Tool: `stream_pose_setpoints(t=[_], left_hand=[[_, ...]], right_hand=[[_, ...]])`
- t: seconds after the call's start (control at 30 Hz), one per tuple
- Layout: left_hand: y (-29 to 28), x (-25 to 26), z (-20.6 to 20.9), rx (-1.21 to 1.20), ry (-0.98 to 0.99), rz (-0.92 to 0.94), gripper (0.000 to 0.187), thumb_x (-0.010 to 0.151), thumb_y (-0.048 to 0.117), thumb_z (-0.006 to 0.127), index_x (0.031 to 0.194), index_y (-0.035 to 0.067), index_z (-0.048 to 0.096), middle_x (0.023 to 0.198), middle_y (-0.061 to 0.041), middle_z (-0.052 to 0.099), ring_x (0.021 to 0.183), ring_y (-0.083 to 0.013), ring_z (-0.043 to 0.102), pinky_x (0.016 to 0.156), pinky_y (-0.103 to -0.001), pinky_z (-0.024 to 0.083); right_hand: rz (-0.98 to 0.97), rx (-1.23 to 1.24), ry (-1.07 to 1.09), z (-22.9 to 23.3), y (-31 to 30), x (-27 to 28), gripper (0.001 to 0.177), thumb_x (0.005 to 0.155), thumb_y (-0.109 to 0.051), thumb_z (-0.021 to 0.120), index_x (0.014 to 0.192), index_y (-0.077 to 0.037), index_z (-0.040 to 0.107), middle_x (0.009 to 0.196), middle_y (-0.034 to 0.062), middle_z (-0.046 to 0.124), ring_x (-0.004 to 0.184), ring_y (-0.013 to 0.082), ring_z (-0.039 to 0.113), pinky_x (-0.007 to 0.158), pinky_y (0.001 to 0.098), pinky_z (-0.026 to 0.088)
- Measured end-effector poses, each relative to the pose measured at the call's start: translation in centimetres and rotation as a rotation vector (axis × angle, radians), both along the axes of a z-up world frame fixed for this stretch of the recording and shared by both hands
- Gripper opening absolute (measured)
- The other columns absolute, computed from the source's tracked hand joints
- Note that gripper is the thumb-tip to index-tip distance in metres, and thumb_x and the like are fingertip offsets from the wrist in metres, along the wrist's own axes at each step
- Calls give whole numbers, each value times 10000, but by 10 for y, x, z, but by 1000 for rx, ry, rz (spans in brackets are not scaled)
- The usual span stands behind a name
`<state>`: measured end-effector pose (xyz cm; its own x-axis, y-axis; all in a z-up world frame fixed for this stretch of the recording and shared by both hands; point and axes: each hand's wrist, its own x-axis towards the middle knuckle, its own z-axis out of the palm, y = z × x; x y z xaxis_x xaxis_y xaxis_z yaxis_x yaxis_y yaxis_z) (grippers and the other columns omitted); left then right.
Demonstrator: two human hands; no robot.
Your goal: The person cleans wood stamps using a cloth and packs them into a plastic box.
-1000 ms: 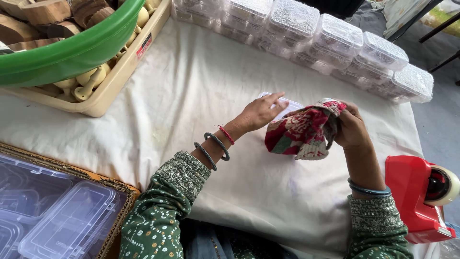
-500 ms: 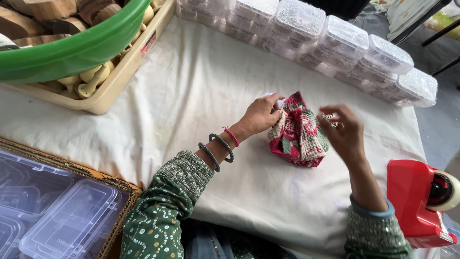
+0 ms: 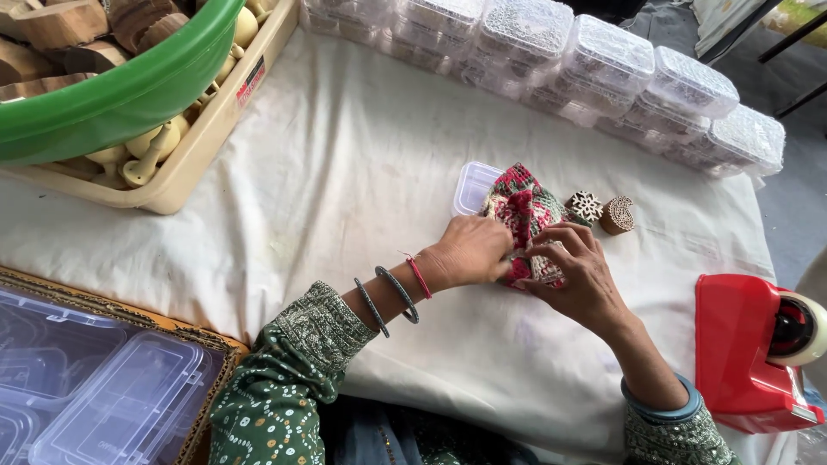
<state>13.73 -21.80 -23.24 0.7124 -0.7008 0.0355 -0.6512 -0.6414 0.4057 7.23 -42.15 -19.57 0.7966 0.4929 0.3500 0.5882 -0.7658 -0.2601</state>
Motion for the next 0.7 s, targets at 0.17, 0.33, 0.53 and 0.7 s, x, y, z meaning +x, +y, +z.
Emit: stream_pose_setpoints(t=[0.17,0.33,0.53,0.7], left_hand=[[6,10,15,-592,-90,-4,220,876,304,707,924,96,759,892,-107,748,882,-289,724,761,-441,580],[4,27,21,-728,233,62,229,955,277,693,979,53,733,824,-77,738,760,-182,725,722,-356,572],[-5,38,38,-852,421,165,252,1018,247,664,957,21,754,789,-66,711,729,-94,607,673,-292,540],[-21,53,49,-947,408,168,216,988,226,671,967,23,740,837,-26,765,779,-79,685,729,-254,581]], right_hand=[[-101,1,-87,1,-16,7,604,620,-247,896,1156,-56,695,1198,102,658,1193,339,561,992,498,468],[-122,480,466,-32,-107,62,287,904,-162,756,1174,-63,751,919,59,745,816,178,713,745,355,586],[-322,826,666,-23,-121,87,307,979,-176,736,1231,-1,734,1035,115,766,864,179,711,747,337,591],[-212,400,-86,28,-46,33,367,986,-233,771,1281,-22,714,1253,174,716,1144,218,704,897,360,619]])
